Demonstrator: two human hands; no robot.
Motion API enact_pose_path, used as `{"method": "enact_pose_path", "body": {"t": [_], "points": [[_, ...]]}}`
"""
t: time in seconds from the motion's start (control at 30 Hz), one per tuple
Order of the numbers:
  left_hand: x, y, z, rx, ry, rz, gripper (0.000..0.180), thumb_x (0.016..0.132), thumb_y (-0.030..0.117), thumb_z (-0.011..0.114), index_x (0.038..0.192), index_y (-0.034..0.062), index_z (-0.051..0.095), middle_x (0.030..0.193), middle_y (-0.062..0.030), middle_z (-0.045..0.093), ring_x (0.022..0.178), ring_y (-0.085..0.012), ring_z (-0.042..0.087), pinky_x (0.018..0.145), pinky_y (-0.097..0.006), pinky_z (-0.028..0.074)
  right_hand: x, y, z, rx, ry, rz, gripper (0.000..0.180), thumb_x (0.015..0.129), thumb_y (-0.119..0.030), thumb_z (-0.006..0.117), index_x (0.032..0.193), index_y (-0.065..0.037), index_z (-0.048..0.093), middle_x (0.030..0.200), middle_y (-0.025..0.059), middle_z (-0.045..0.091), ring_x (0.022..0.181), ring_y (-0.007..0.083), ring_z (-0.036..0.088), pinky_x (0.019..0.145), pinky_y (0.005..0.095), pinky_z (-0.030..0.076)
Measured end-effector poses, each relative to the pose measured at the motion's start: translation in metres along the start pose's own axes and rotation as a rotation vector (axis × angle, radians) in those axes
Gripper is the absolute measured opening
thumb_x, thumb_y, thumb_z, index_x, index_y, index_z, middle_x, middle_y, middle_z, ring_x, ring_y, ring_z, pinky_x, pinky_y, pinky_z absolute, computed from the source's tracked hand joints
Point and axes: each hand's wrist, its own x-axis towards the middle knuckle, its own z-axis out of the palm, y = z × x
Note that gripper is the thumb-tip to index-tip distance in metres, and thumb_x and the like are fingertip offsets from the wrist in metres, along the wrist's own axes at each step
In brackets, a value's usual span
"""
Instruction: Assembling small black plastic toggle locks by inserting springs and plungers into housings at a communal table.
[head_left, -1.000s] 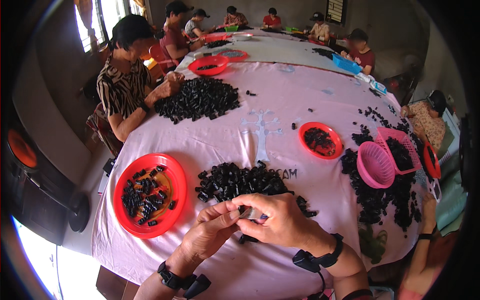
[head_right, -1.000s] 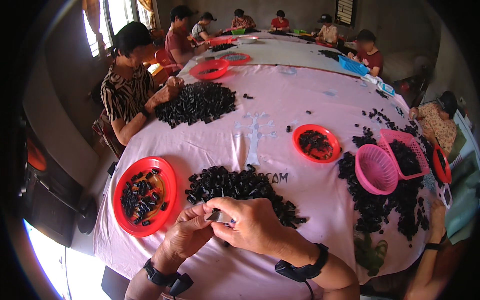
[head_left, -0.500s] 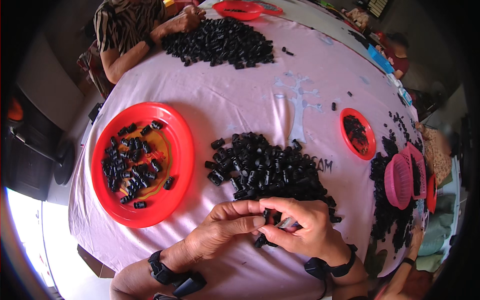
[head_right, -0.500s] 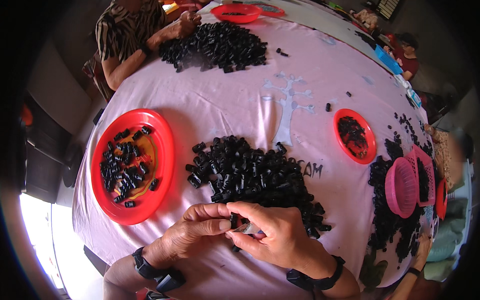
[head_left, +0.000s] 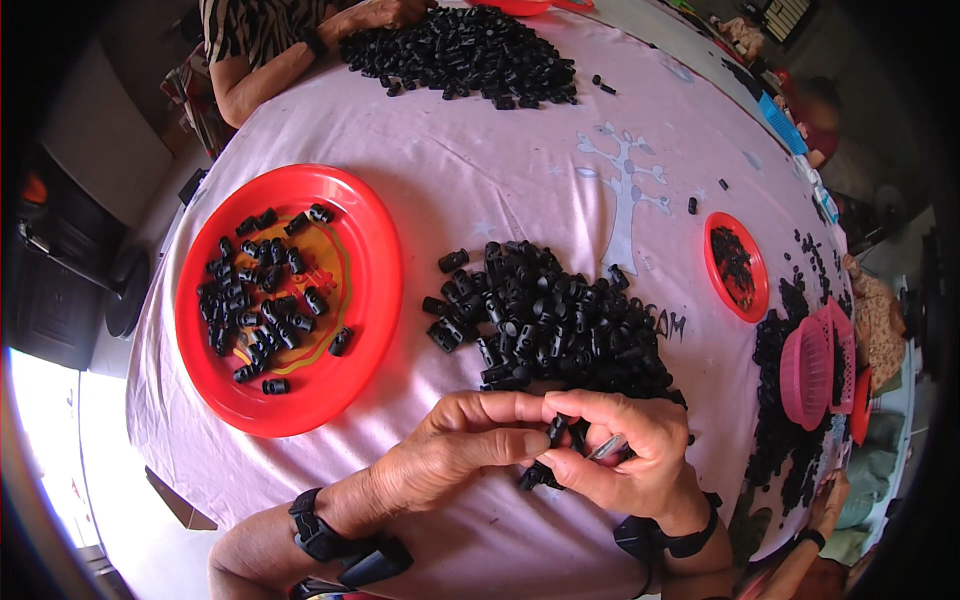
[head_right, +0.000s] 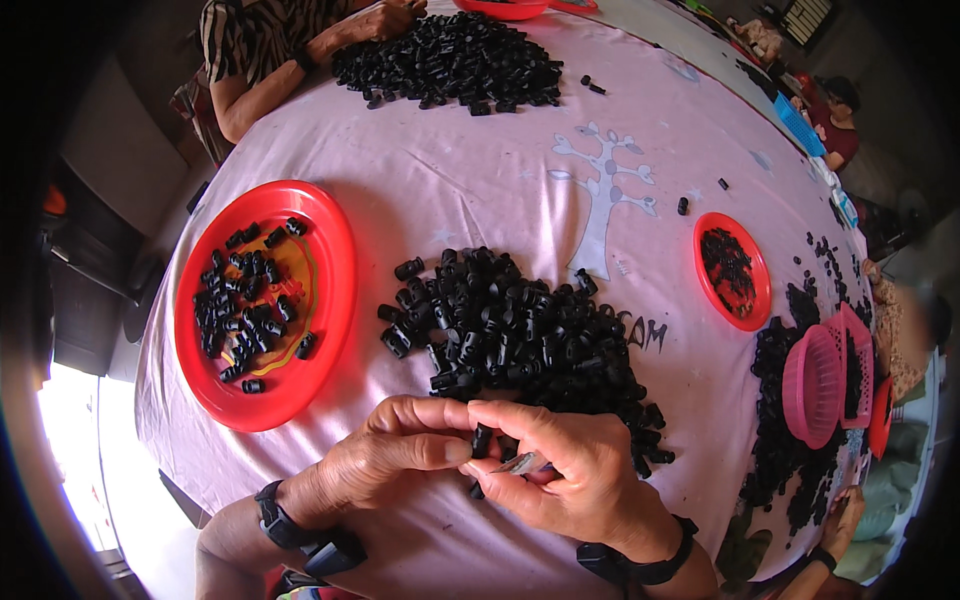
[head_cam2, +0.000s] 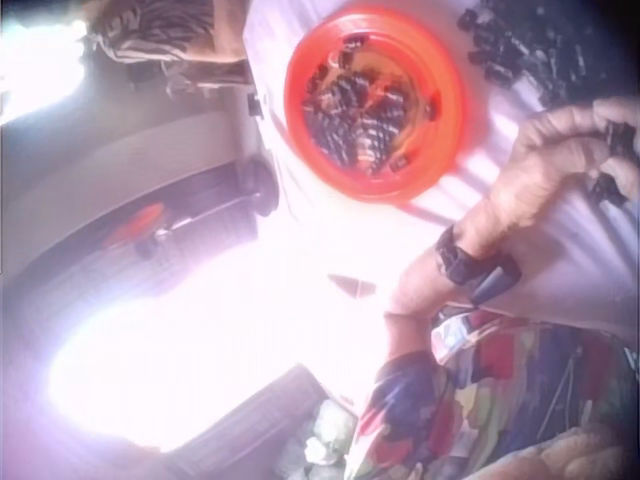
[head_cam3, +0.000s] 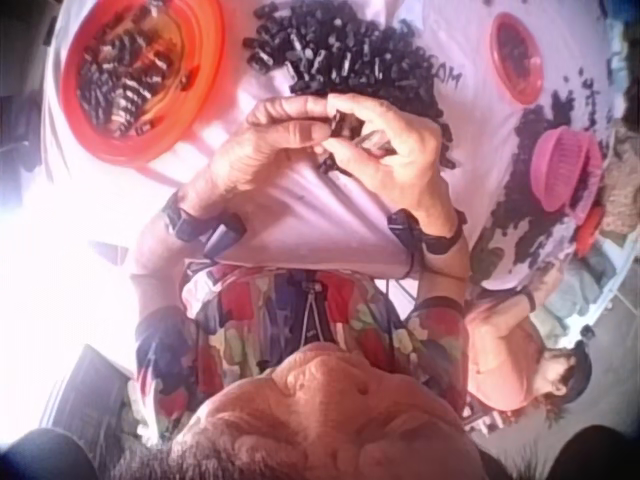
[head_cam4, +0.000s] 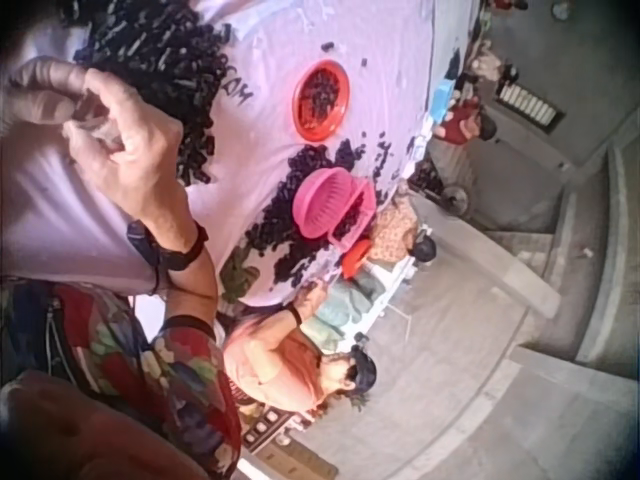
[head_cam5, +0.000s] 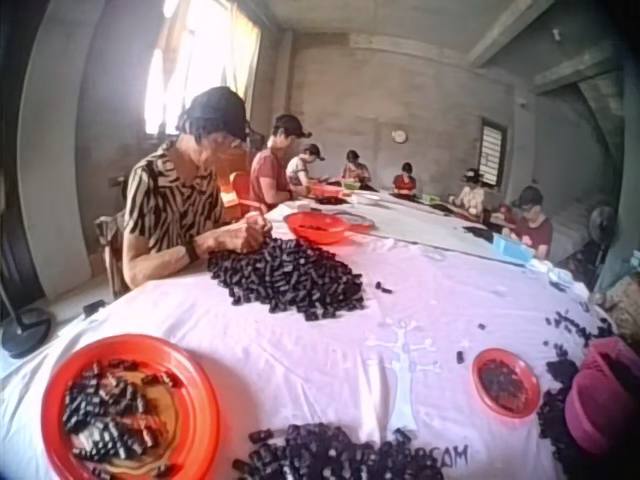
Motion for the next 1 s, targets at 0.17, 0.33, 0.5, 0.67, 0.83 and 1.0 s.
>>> {"method": "enact_pose_path", "body": {"t": [0.17, 0.33, 0.5, 0.67, 0.83, 1.0], "points": [[0.0, 0.001, 0.0, -0.063, 0.043, -0.016, 0.028, 0.09, 0.006, 0.058, 0.117, -0.0016, 0.06, 0.108, -0.0115, 0.065, 0.102, -0.0189, 0.062, 0.094, -0.03, 0.046, 0.0, 0.001, 0.0, 0.052, 0.001, 0.037, 0.046, 0.069, -0.002, 0.076, 0.113, 0.001, 0.062, 0.072, 0.0046, 0.063, 0.057, 0.0068, 0.058, 0.05, 0.0209, 0.047], [0.002, -0.002, -0.003, -0.031, 0.04, -0.015, 0.027, 0.091, 0.009, 0.06, 0.117, 0.0015, 0.061, 0.104, -0.0066, 0.065, 0.093, -0.0124, 0.059, 0.085, -0.026, 0.047, 0.003, -0.001, 0.0, 0.069, -0.064, 0.051, 0.049, 0.072, 0.001, 0.075, 0.117, 0.003, 0.058, 0.091, 0.0107, 0.07, 0.069, 0.0117, 0.067, 0.056, 0.023, 0.055], [0.003, -0.001, -0.001, -0.017, 0.025, -0.023, 0.028, 0.091, 0.01, 0.061, 0.118, 0.004, 0.062, 0.103, -0.0029, 0.064, 0.086, -0.0076, 0.057, 0.079, -0.023, 0.046, 0.002, 0.0, -0.002, -0.002, -0.075, 0.002, 0.051, 0.07, 0.0, 0.076, 0.118, 0.002, 0.058, 0.09, 0.0108, 0.07, 0.058, 0.0095, 0.064, 0.049, 0.0221, 0.051], [0.002, -0.003, -0.004, -0.089, 0.057, -0.002, 0.026, 0.091, 0.009, 0.061, 0.117, 0.0041, 0.06, 0.098, -0.0013, 0.064, 0.087, -0.0077, 0.058, 0.079, -0.023, 0.047, -0.002, -0.002, 0.002, -0.07, 0.004, 0.042, 0.044, 0.069, -0.002, 0.078, 0.11, 0.0, 0.061, 0.081, 0.0077, 0.069, 0.05, 0.006, 0.059, 0.043, 0.021, 0.045], [0.004, -0.004, 0.003, -0.086, 0.068, 0.037, 0.025, 0.091, 0.009, 0.061, 0.116, 0.0037, 0.06, 0.096, -0.0009, 0.063, 0.087, -0.0073, 0.058, 0.081, -0.023, 0.048, -0.005, -0.008, -0.002, -0.073, 0.085, 0.078, 0.031, 0.071, -0.002, 0.077, 0.099, -0.001, 0.063, 0.071, 0.0053, 0.067, 0.048, 0.0065, 0.058, 0.042, 0.0203, 0.044], [0.002, -0.003, 0.001, -0.047, 0.104, 0.089, 0.025, 0.091, 0.009, 0.061, 0.115, 0.0029, 0.06, 0.096, -0.001, 0.063, 0.087, -0.0068, 0.058, 0.081, -0.022, 0.048, 0.0, -0.007, 0.003, -0.065, 0.076, 0.087, 0.015, 0.076, -0.001, 0.071, 0.089, 0.0, 0.065, 0.068, 0.0038, 0.065, 0.049, 0.008, 0.059, 0.045, 0.0205, 0.045]]}}
